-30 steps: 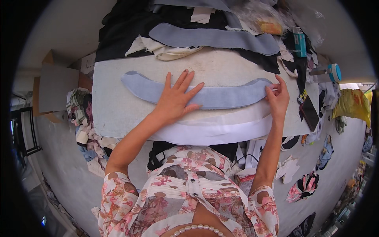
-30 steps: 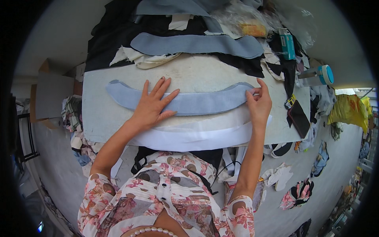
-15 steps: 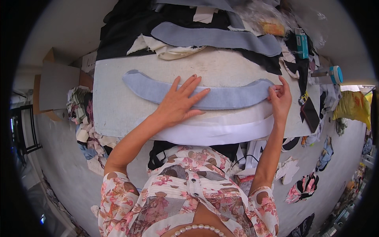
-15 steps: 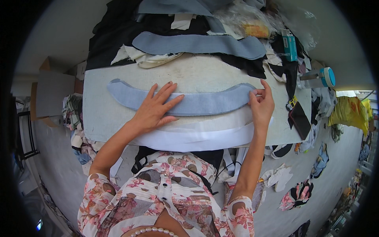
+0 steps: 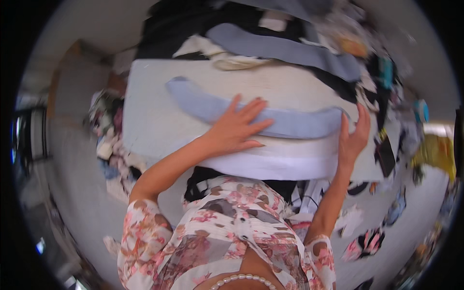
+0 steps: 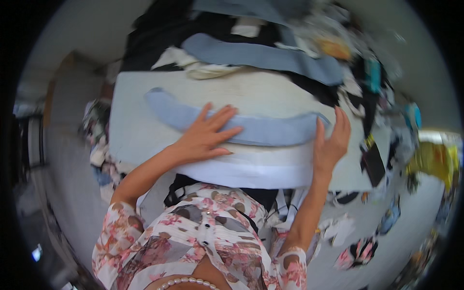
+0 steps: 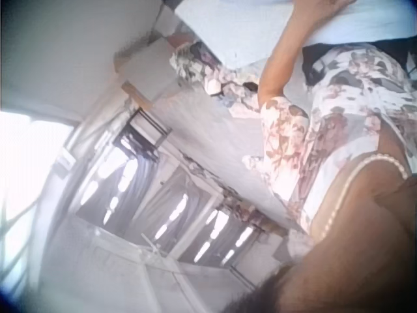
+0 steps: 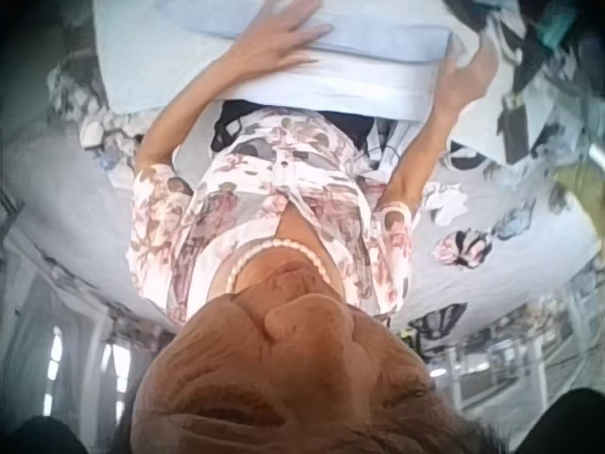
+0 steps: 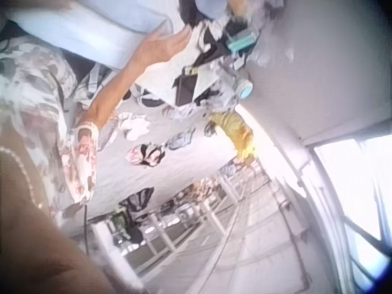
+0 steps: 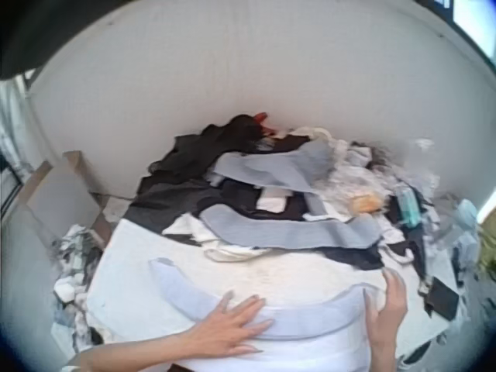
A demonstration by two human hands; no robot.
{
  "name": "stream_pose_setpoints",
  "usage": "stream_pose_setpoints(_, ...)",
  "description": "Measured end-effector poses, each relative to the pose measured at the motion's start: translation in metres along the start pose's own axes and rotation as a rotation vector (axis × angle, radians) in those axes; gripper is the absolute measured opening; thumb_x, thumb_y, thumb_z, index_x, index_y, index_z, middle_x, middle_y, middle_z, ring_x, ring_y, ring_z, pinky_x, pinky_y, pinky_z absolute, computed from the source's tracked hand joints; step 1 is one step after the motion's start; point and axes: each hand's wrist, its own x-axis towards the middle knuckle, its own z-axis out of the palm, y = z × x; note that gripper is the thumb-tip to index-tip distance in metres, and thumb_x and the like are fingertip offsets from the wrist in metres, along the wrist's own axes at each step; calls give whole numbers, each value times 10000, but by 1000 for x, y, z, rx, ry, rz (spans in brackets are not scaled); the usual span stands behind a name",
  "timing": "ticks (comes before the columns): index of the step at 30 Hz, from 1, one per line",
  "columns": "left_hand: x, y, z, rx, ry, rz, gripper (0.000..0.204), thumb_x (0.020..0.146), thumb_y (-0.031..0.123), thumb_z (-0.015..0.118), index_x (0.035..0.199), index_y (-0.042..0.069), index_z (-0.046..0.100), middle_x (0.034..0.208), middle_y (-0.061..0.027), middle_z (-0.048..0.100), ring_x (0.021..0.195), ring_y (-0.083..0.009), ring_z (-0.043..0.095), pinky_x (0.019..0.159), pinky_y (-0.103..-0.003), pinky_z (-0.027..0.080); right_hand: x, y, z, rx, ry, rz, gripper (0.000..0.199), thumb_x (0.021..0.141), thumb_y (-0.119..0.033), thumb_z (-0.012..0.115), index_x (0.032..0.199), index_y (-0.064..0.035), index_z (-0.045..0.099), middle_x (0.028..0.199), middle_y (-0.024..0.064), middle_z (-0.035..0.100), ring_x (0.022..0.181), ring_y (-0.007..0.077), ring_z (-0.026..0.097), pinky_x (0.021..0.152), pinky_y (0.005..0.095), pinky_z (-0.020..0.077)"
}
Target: The person repeatedly folds a light blue fabric piece on a white table, smoothing it with both hands. The person also briefly handles a white fabric piece and a dark fabric piece, then returns to folding the blue piece.
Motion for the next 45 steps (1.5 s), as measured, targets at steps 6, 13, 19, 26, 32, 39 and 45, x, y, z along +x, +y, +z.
stream_pose_setpoints(6,0,-1,10,-73,196,60,626,900,522,553,1419,187,451,1563,-204,237,1470,-327,194,1152,-631,72,-24,-27,24,-5,-283,-282,605,928,-286,533,1475,-93,364,1571,172,245,1461,368,198,1167,515,153)
stream_pose_setpoints(13,-31,-19,-1,56,241,-147,639,896,488,560,1461,229,409,1602,-146,168,1490,-298,139,1171,-601,28,-26,-40,35,-40,-391,-328,621,939,-347,489,1500,-129,336,1589,157,210,1476,357,154,1172,539,96)
stream_pose_setpoints(19,-47,-52,-21,215,221,-375,607,924,400,543,1483,221,387,1607,-111,174,1494,-283,120,1185,-570,-1,-23,-28,39,-94,-398,-286,625,938,-361,491,1502,-138,338,1591,140,216,1479,349,145,1180,529,67)
stream_pose_setpoints(26,-54,-72,-19,244,160,-446,589,950,433,477,1492,224,378,1604,-77,197,1493,-279,101,1189,-561,-1,-31,-19,46,-181,-379,-274,633,919,-368,530,1495,-165,361,1584,137,237,1475,347,155,1182,530,58)
stream_pose_setpoints(32,-53,-74,-20,229,179,-422,596,939,414,515,1486,214,391,1601,-77,210,1493,-287,105,1182,-571,17,-33,-20,46,-171,-358,-260,642,920,-390,529,1492,-151,360,1582,139,237,1473,347,154,1178,541,50)
stream_pose_setpoints(39,-62,-55,-27,74,430,-94,407,816,266,731,1196,147,644,1479,-95,446,1436,-311,304,1162,-603,122,-26,-54,12,144,-131,-448,387,766,-158,730,1130,-72,634,1320,138,557,1310,356,451,1108,546,299)
stream_pose_setpoints(45,-50,-35,-24,46,450,59,162,741,97,775,886,87,706,1239,-77,640,1333,-286,473,1145,-616,196,-36,-85,22,175,-231,-672,204,670,-61,757,849,-53,658,1106,95,640,1177,297,555,1057,540,383)
